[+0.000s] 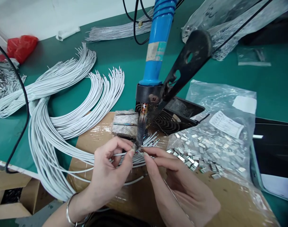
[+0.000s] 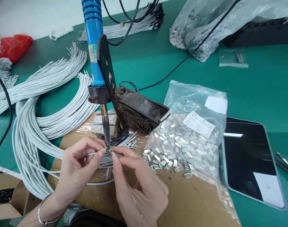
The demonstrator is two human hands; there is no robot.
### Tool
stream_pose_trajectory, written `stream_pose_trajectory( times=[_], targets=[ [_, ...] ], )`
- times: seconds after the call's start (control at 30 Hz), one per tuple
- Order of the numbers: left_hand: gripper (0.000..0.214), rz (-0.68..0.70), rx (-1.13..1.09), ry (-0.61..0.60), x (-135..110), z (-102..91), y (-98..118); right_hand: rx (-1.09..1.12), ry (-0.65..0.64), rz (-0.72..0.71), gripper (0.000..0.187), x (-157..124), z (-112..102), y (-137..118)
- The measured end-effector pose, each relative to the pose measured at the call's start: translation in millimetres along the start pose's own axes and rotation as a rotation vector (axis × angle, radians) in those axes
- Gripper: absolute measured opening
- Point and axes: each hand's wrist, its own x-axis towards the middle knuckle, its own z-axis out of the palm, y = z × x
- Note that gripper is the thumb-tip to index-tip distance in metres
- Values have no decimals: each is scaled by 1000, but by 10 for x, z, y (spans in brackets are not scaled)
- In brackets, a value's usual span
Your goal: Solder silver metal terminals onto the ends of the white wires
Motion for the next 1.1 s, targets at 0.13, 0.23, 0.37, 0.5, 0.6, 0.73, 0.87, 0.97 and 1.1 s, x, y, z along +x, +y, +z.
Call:
stream_pose_trajectory(
  times=[0.13,0.23,0.37,0.5,0.6,0.73,0.87,0.97,1.1],
  targets=[
    [13,5,12,3,0,-1,-18,7,5,-13,13,-11,1,19],
    [13,7,32,1,11,-1,-18,14,-4,-1,13,-21,-7,28],
    [13,20,50,0,9,3,-21,18,-2,25,14,-22,-15,22],
    [14,60,115,0,-39,12,-62,7,-24,20,16,-25,-25,21],
    [14,147,204,11,-95,16,-126,3,-6,64,10,-21,-63,26],
    [18,293,337,37,-172,9,-204,66,216,182,17,46,-250,79],
    [21,383,382,1,-239,-9,-232,370,126,271,46,111,-608,247],
    [21,389,357,-29,-300,-30,-250,283,188,329,48,54,-844,399],
    [16,323,296,-50,-394,-75,-292,55,259,342,49,-116,-960,531]
  ],
)
